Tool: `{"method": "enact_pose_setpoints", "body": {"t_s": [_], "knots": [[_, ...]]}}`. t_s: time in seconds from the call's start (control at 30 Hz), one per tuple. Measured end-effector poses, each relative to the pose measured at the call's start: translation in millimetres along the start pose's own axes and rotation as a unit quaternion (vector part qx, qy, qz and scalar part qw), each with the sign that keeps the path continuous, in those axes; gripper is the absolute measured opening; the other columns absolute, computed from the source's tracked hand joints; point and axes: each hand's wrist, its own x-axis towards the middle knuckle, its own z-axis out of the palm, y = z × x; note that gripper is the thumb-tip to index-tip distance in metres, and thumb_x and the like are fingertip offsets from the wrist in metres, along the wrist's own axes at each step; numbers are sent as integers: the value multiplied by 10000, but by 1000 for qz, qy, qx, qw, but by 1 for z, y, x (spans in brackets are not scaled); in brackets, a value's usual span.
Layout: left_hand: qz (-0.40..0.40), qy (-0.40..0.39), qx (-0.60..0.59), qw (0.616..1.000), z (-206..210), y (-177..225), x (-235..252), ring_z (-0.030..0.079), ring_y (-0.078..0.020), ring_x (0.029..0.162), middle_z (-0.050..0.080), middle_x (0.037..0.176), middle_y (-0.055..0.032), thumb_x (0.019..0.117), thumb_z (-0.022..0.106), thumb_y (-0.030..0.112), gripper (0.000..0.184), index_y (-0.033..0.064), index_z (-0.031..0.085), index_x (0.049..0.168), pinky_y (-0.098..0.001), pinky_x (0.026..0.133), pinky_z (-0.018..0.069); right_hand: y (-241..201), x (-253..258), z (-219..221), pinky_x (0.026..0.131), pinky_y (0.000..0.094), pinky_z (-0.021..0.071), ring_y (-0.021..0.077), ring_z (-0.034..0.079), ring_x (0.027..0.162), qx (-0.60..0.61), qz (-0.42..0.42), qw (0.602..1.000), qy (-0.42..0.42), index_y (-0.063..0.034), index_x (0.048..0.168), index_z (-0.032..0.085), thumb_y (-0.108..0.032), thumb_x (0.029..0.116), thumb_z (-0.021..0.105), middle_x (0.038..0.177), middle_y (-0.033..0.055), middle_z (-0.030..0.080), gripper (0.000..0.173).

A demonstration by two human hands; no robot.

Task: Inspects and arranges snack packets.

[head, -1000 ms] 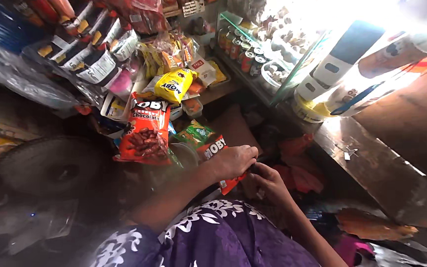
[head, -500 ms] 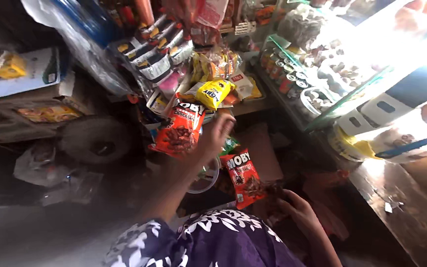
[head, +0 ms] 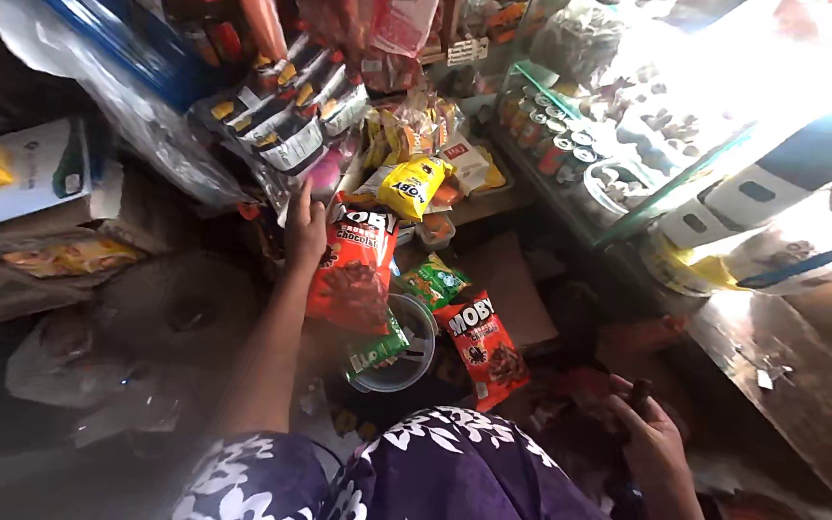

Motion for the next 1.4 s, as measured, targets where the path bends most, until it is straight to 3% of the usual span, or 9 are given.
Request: {"method": "enact_pose_setpoints", "body": {"t_s": [0.1,0.2,0.3,0.4,0.5,0.63,1.0,1.2,1.4], "knots": [[185,-121,121,968,37,38,-64,398,-434,1451,433,1535,-293,989,531,-4,459,-75,495,1441,-548,1194,336,4,-5,-3,543,173,535,13,601,579,51,29,998,10,21,1282,565,-33,931,559,797,-45,684,356],[324,-316,174,875,101,32,-138,372,-465,1464,478,1528,-245,917,660,17,497,86,613,1407,-683,1169,278,1,-7,-9,609,199,591,49,687,667,136,61,988,30,-57,1177,609,-124,1072,367,827,-35,728,273],[283,-516,209,781,144,38,-184,188,-466,1542,293,1654,-210,863,645,-139,751,139,468,1538,-743,1180,120,-8,-10,-18,689,224,601,56,709,758,185,73,977,81,-161,1100,618,-285,1117,242,868,-74,736,397],[238,-571,202,759,172,45,-200,99,-490,1551,197,1662,-282,883,761,79,790,128,393,1581,-744,1184,33,-13,-13,-30,713,262,613,73,722,769,210,69,968,123,-175,1131,592,-405,1120,141,865,-83,742,507],[124,-551,224,794,187,84,-205,90,-539,1532,126,1656,-333,1027,575,405,744,153,238,1640,-738,1177,108,-5,-15,-47,632,216,586,33,686,669,211,52,967,134,-180,1162,579,-459,1104,89,806,-102,734,567],[66,-536,282,793,225,115,-205,104,-623,1482,-45,1692,-264,1059,481,469,701,313,146,1654,-738,1009,393,7,-21,-60,572,192,557,12,647,599,202,47,967,149,-189,1164,601,-448,1108,98,733,-127,697,568],[212,-601,252,728,234,71,-216,59,-431,1573,256,1688,-119,1024,615,301,374,-13,703,1206,-797,1140,53,23,-25,-85,661,209,583,17,663,645,230,66,954,181,-149,1155,610,-401,1125,181,732,-113,685,498],[288,-372,154,869,238,39,-242,339,-533,1460,407,1559,-300,875,692,-37,520,18,603,1384,-787,1112,229,23,-16,-86,635,220,572,12,634,626,225,67,956,175,-192,1135,606,-447,1114,155,700,-127,643,518],[4,-447,293,845,233,63,-229,17,-570,1524,2,1669,-329,888,695,587,1054,180,106,1662,-786,1139,75,16,-4,-81,541,213,530,29,619,606,169,101,969,147,-177,1235,571,-476,1110,168,785,-88,671,518]]}}
